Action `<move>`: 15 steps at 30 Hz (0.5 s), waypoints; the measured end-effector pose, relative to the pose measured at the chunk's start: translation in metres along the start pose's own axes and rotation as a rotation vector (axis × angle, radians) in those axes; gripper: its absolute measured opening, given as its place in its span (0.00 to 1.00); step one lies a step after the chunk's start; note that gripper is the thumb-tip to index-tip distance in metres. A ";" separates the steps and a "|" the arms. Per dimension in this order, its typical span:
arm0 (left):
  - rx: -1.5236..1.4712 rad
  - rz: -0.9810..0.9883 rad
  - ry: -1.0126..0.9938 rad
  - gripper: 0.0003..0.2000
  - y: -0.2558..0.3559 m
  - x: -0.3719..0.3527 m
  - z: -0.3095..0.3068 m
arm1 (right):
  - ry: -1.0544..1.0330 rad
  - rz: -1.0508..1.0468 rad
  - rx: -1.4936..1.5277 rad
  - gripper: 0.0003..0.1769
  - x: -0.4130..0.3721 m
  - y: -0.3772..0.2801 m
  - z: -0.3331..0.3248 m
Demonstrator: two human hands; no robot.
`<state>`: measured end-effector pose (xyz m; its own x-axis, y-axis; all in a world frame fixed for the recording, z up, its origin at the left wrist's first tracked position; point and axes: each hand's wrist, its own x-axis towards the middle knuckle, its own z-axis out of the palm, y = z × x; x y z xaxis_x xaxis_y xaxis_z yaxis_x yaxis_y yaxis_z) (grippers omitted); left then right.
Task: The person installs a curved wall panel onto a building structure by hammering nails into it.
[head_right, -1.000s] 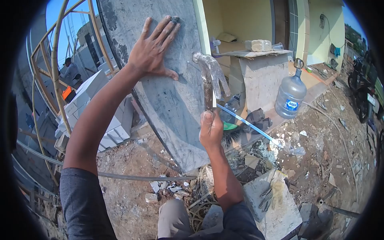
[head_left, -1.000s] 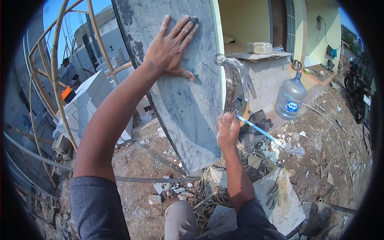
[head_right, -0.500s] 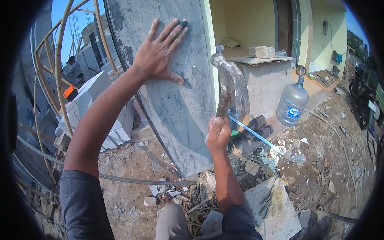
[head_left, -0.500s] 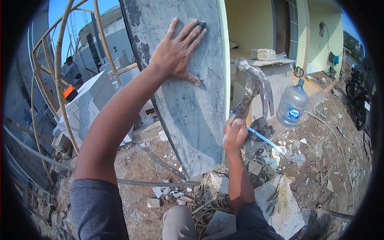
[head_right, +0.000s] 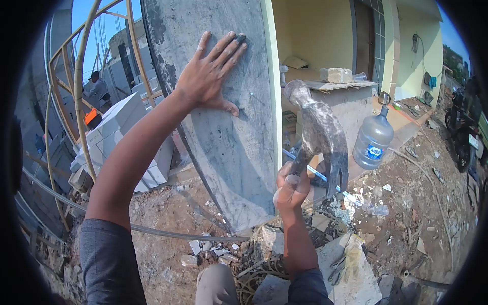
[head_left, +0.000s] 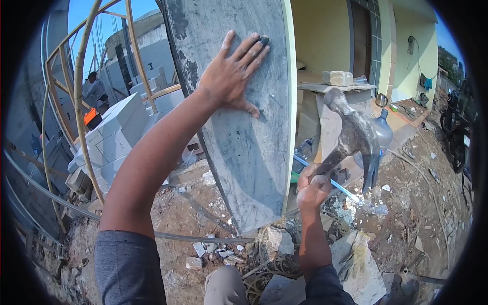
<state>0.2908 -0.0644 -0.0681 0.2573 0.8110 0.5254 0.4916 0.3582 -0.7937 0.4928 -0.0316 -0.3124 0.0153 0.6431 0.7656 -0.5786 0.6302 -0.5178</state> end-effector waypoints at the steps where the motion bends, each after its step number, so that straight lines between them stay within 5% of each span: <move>1: 0.011 -0.008 0.011 0.72 -0.004 0.003 -0.001 | 0.122 -0.210 0.013 0.32 0.014 -0.025 0.009; 3: 0.023 -0.014 0.006 0.72 -0.002 0.002 0.003 | 0.082 -0.581 0.417 0.39 0.036 -0.069 0.020; 4: 0.023 -0.015 0.016 0.72 -0.002 0.004 0.004 | 0.075 -0.588 0.430 0.39 0.040 -0.056 0.025; 7: 0.022 -0.013 0.024 0.72 0.000 0.001 0.002 | 0.133 -0.622 -0.086 0.31 0.032 0.027 0.023; 8: 0.047 -0.006 0.029 0.71 -0.006 0.005 0.000 | -0.128 -0.065 -0.594 0.28 0.004 0.085 -0.009; 10: 0.033 0.043 -0.011 0.71 0.008 -0.009 0.001 | -0.077 0.266 -0.429 0.24 -0.015 0.070 -0.007; 15: 0.021 -0.011 0.001 0.72 -0.001 0.001 0.000 | 0.158 -0.207 0.109 0.35 0.031 -0.036 0.004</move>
<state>0.2907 -0.0640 -0.0664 0.2531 0.8063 0.5347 0.4768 0.3769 -0.7941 0.5104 -0.0363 -0.2687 0.2643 0.5705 0.7776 -0.6338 0.7105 -0.3058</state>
